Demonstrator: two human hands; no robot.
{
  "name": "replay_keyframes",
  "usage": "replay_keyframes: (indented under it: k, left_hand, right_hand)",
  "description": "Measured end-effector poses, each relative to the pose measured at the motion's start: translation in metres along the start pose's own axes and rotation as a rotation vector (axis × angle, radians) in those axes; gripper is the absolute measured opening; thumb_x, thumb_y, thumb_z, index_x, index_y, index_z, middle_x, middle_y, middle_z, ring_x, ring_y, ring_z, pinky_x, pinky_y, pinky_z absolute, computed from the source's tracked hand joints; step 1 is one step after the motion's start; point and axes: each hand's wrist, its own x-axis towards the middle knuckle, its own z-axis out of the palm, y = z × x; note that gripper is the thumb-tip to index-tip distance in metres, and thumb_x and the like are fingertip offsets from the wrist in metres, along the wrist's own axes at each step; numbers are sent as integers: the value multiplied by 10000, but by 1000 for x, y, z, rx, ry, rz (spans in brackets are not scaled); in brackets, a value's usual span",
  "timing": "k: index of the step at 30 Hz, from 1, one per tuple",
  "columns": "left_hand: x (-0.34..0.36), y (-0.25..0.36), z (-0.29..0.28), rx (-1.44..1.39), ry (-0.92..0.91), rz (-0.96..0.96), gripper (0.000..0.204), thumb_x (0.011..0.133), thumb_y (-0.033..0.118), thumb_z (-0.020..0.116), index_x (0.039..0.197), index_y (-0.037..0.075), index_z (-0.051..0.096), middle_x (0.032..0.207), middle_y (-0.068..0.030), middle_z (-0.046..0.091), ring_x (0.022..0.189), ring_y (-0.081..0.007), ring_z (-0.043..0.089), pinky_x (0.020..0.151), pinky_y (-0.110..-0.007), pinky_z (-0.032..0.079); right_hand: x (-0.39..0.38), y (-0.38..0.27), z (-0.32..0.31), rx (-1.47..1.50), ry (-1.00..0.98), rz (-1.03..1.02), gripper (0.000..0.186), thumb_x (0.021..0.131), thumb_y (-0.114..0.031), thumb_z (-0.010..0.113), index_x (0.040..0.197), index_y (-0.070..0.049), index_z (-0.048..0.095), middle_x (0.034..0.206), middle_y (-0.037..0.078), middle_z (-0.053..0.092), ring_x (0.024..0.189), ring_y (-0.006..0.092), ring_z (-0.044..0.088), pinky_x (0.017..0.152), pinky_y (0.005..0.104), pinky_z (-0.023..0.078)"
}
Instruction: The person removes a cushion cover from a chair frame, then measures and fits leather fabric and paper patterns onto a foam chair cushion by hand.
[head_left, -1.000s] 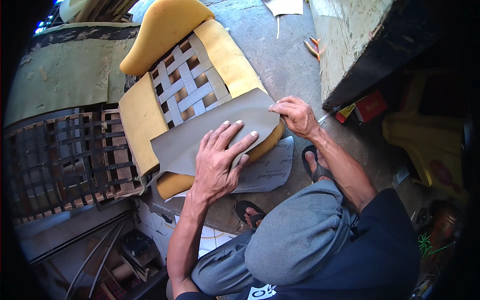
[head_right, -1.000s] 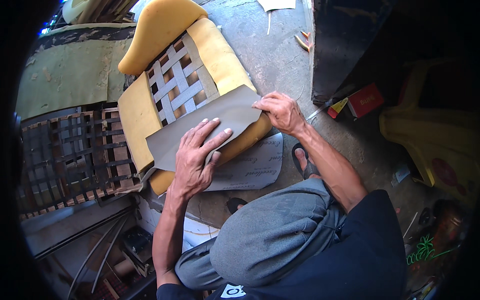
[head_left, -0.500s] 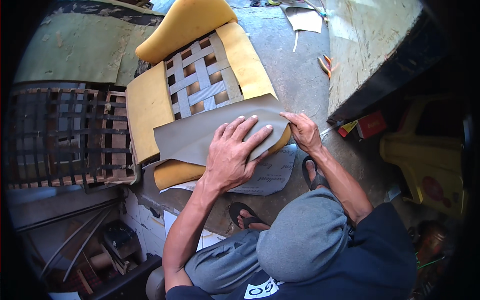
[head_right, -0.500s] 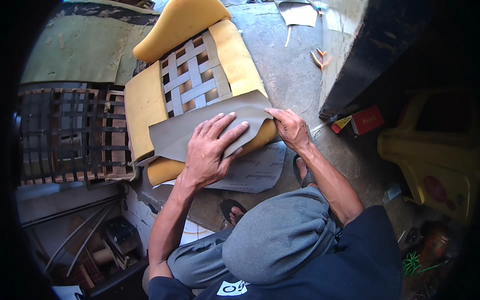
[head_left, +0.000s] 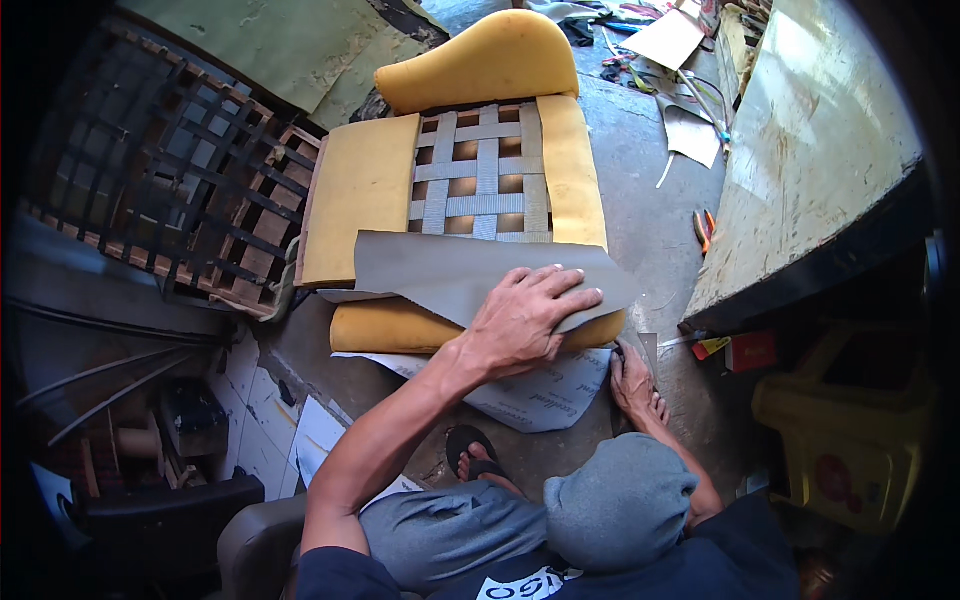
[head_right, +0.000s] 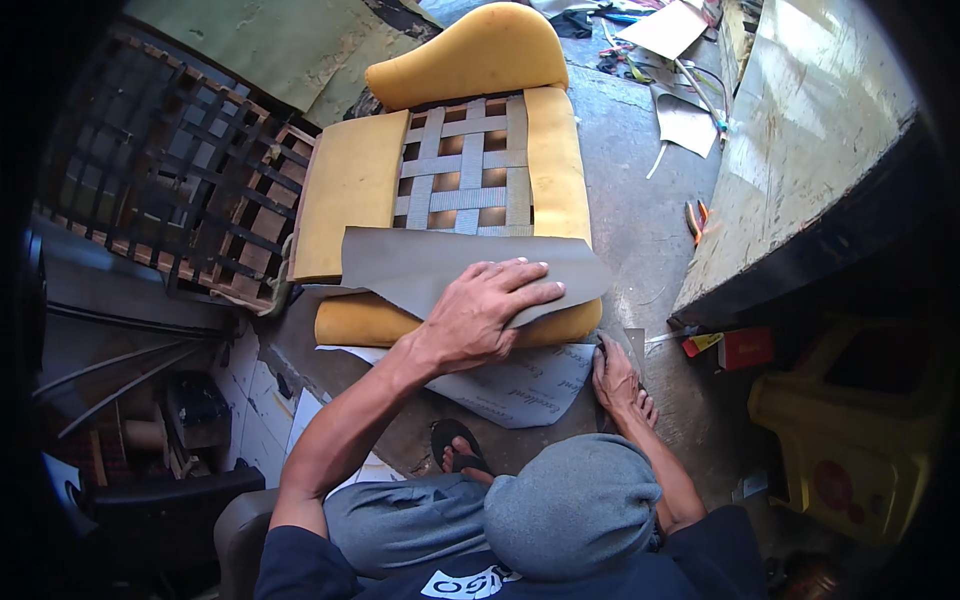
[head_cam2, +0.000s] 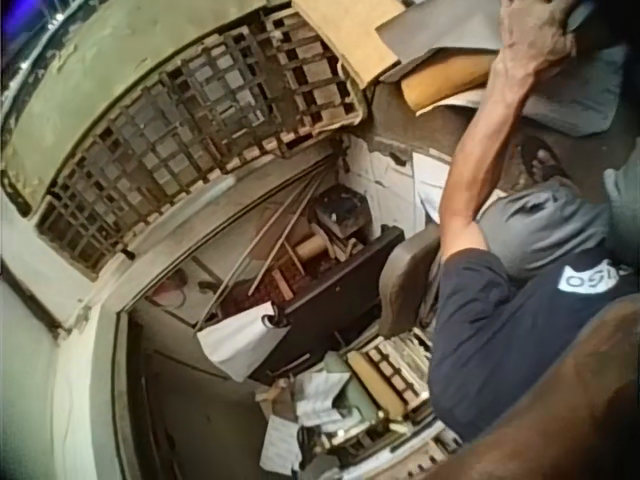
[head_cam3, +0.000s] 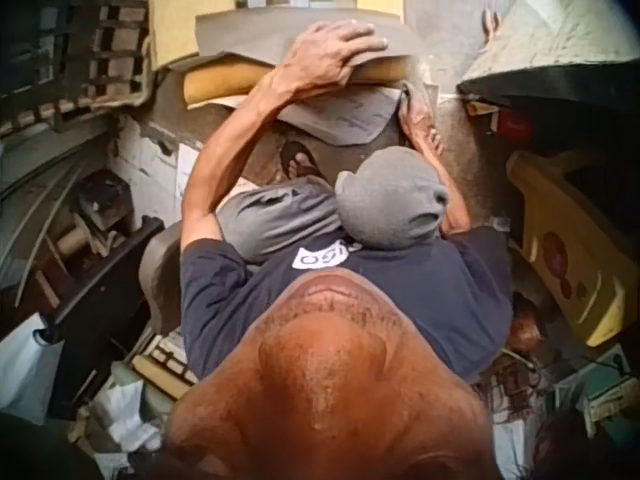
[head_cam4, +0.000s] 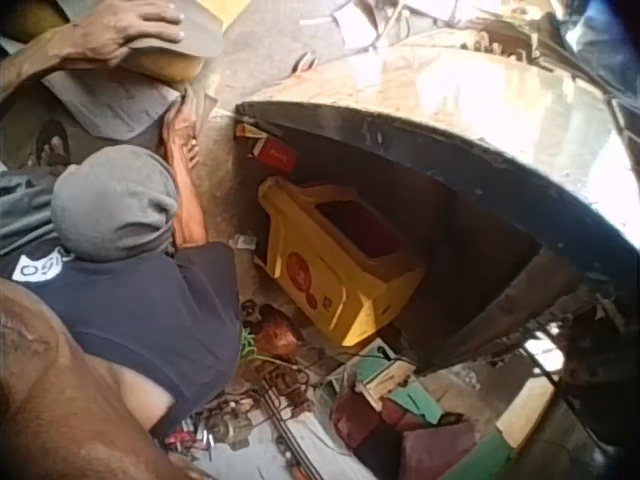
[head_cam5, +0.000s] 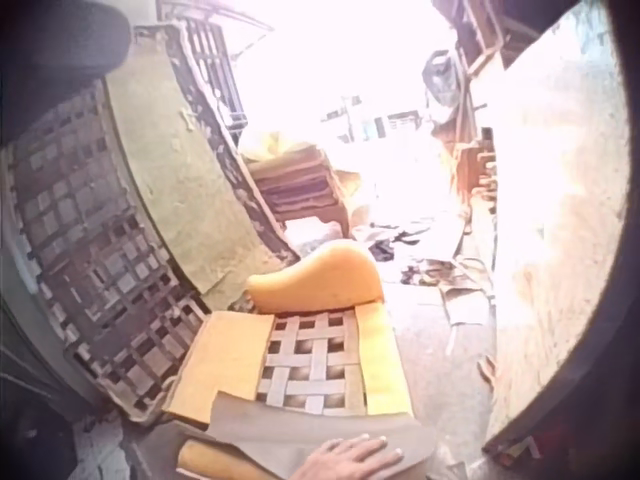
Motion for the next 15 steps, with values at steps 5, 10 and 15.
replay_keyframes:
  k: [5,10,15]
  left_hand:
    - [30,-174,-126,142,287,-524,329,987,309,589,1266,153,666,1071,-196,735,1028,-431,695,884,-439,561]
    - [21,-311,-327,459,1105,-932,529,1076,519,381,1311,131,651,1225,-196,717,1137,-444,670,944,-499,528]
    - [-18,-283,-268,326,933,-626,481,1079,482,487,1360,120,632,1298,-213,679,1228,-411,627,965,-422,520]
  right_hand:
    - [13,-19,10,-43,-89,52,450,999,-196,621,1415,-53,529,1160,218,625,1029,392,650,900,469,521]
    - [10,-19,-8,129,-77,103,711,877,-207,794,1481,-37,458,1064,180,540,887,309,571,832,430,497]
    - [6,-8,18,-240,-297,167,858,819,-355,830,1521,-81,419,1231,243,521,1154,454,554,972,531,471]
